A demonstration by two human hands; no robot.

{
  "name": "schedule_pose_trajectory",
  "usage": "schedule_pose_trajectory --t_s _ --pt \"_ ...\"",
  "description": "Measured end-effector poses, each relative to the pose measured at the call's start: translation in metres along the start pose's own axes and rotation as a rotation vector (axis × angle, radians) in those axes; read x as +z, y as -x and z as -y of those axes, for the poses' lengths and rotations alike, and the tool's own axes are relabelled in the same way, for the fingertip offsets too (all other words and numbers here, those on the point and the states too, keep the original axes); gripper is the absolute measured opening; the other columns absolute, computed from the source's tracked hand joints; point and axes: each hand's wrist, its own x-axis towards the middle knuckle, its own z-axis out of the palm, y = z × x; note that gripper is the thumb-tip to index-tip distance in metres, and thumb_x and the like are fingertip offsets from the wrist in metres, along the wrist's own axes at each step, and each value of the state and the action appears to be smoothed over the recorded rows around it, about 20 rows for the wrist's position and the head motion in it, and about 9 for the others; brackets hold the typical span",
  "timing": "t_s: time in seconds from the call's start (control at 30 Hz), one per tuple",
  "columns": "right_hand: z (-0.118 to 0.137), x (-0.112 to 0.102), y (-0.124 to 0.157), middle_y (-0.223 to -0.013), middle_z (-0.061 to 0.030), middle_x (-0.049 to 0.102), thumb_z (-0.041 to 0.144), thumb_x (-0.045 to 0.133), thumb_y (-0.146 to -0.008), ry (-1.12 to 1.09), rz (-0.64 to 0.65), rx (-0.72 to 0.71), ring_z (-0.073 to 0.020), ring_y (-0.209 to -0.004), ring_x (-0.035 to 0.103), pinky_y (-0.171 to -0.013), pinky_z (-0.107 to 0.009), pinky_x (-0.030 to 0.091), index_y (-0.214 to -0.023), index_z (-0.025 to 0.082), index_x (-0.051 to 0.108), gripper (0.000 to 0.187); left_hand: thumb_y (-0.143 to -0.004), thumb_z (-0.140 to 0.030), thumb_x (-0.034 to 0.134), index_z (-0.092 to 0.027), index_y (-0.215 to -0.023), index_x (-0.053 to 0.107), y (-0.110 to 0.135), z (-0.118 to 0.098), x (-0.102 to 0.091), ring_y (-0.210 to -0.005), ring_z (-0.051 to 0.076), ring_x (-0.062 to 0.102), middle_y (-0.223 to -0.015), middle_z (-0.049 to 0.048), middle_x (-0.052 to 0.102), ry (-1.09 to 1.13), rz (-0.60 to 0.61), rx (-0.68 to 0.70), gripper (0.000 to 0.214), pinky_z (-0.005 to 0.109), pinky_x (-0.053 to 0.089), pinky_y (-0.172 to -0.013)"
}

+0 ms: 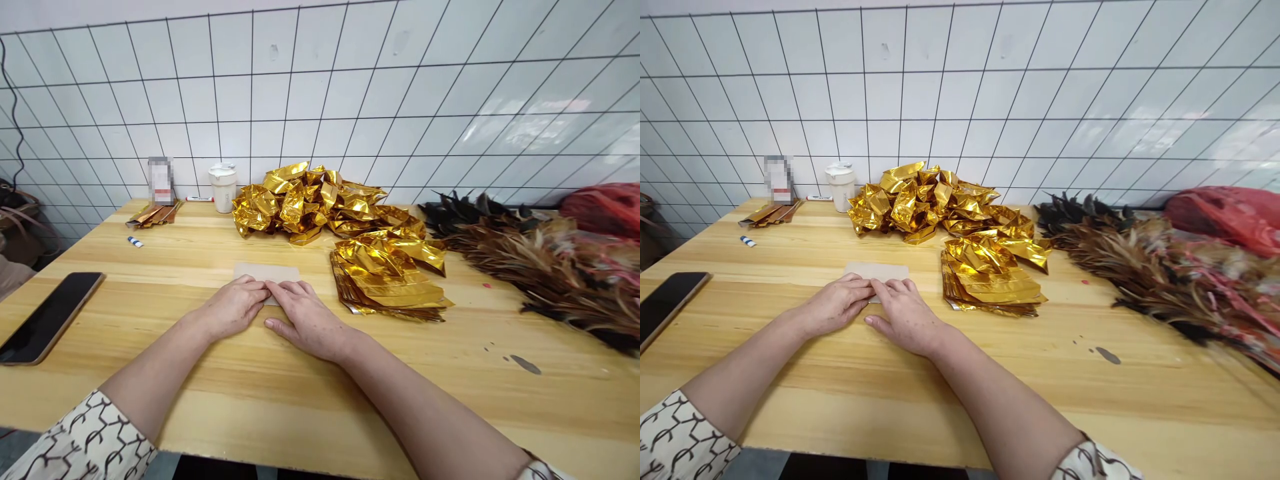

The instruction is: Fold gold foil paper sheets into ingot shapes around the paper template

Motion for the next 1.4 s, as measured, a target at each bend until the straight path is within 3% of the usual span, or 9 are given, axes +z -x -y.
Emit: schedule_pose_trajectory --t_s 0.2,0.4,0.77,1.03,1.4 --pt "-0.001 0.0 -0.001 -0.117 -0.0184 0.06 0.036 0.054 -0.088 0.033 -0.008 0.012 -0.0283 -0.11 0.05 -0.097 -0.043 0.034 -0.128 0.009 0.046 0.049 -0.086 -0.008 0.044 -0.018 -0.116 0.058 -0.002 -0.001 -0.003 -0.103 0.02 0.054 -0.113 0.0056 0.065 0.003 0.016 -0.008 0.035 0.035 0.043 -0.095" --pt "-0.004 -0.009 0.0 -0.108 -0.0177 0.064 0.039 0.048 -0.091 0.097 0.038 0.061 -0.0276 -0.105 0.053 -0.095 -0.04 0.034 -0.119 0.01 0.054 0.041 -0.089 -0.014 0.043 -0.017 -0.091 0.064 -0.002 0.0 -0.005 -0.088 0.02 0.056 -0.089 0.0052 0.066 -0.074 0.037 -0.042 0.021 0.032 0.047 -0.082" --pt "-0.012 -0.028 0.007 -0.097 -0.0146 0.067 0.038 0.045 -0.092 0.21 0.105 0.158 -0.0256 -0.096 0.058 -0.087 -0.036 0.038 -0.106 0.015 0.061 0.031 -0.09 -0.018 0.046 -0.019 -0.078 0.067 0.004 0.017 -0.012 -0.087 0.019 0.061 -0.084 0.0043 0.07 -0.072 0.006 -0.079 0.023 0.031 0.048 -0.081" --pt "-0.018 -0.036 0.01 -0.094 -0.0134 0.069 0.033 0.044 -0.093 0.242 0.14 0.177 -0.0239 -0.092 0.062 -0.084 -0.034 0.038 -0.104 0.016 0.061 0.027 -0.089 -0.019 0.046 -0.019 -0.072 0.066 0.009 0.023 -0.023 -0.08 0.018 0.061 -0.077 0.0028 0.07 -0.066 0.01 -0.146 0.027 0.029 0.047 -0.075" --pt "-0.023 -0.039 0.011 -0.086 -0.0104 0.069 0.03 0.044 -0.093 0.259 0.16 0.183 -0.0222 -0.085 0.063 -0.079 -0.032 0.037 -0.093 0.016 0.061 0.022 -0.088 -0.018 0.05 -0.018 -0.073 0.069 0.011 0.027 -0.024 -0.081 0.018 0.062 -0.08 0.0044 0.07 -0.119 -0.01 -0.239 0.024 0.029 0.047 -0.074"
